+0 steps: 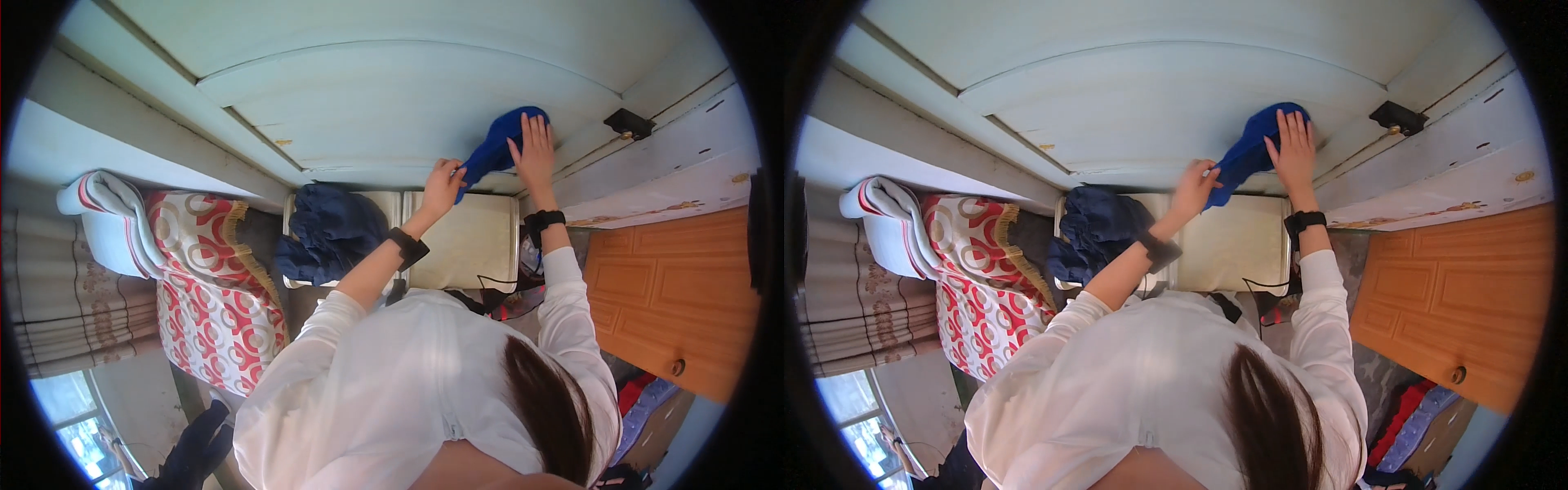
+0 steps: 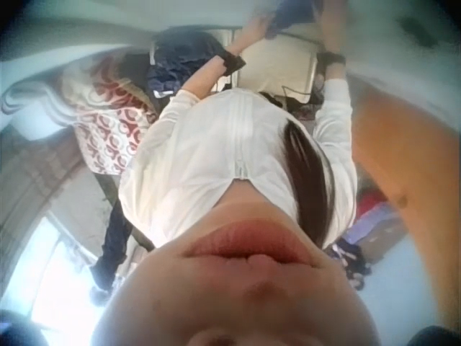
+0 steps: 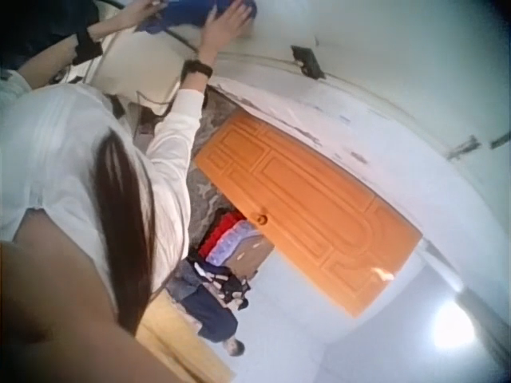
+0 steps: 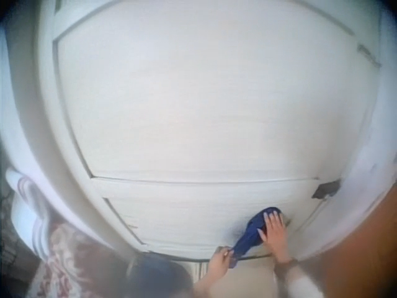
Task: The person wipes a wooden door, a white wall with stickers, a door handle, and a black glass tabletop using a blue cloth.
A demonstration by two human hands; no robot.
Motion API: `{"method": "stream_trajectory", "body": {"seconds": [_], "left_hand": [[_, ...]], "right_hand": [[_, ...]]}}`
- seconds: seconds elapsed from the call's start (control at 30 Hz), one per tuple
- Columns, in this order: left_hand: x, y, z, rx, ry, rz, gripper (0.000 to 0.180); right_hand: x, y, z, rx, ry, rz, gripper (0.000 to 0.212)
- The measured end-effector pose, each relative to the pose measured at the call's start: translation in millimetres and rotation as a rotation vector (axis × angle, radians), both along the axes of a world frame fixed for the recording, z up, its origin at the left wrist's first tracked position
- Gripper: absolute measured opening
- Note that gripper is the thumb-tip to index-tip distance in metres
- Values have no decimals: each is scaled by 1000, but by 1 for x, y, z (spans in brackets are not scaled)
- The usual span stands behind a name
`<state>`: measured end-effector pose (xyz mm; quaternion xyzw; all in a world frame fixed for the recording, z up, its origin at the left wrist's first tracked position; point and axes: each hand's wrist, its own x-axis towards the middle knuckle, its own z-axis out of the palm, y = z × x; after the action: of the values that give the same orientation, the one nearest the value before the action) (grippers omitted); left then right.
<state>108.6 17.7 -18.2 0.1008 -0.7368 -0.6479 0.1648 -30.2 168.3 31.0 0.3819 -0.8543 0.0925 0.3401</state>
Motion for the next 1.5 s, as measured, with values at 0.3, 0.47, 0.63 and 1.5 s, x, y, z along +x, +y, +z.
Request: {"method": "stream_trajectory", "body": {"seconds": [0.3,0.47,0.63,1.5], "left_hand": [[-8,78,-43,-334,-150,148,16],[20,62,-55,-100,-343,41,15],[49,48,-63,40,-425,145,16],[210,-130,-140,297,-344,486,19]], "right_hand": [[-7,44,-52,-243,-303,-107,53],[7,13,-78,-172,-346,8,53],[22,-22,-98,-155,-355,119,50],[120,-273,-134,358,-352,727,54]]}}
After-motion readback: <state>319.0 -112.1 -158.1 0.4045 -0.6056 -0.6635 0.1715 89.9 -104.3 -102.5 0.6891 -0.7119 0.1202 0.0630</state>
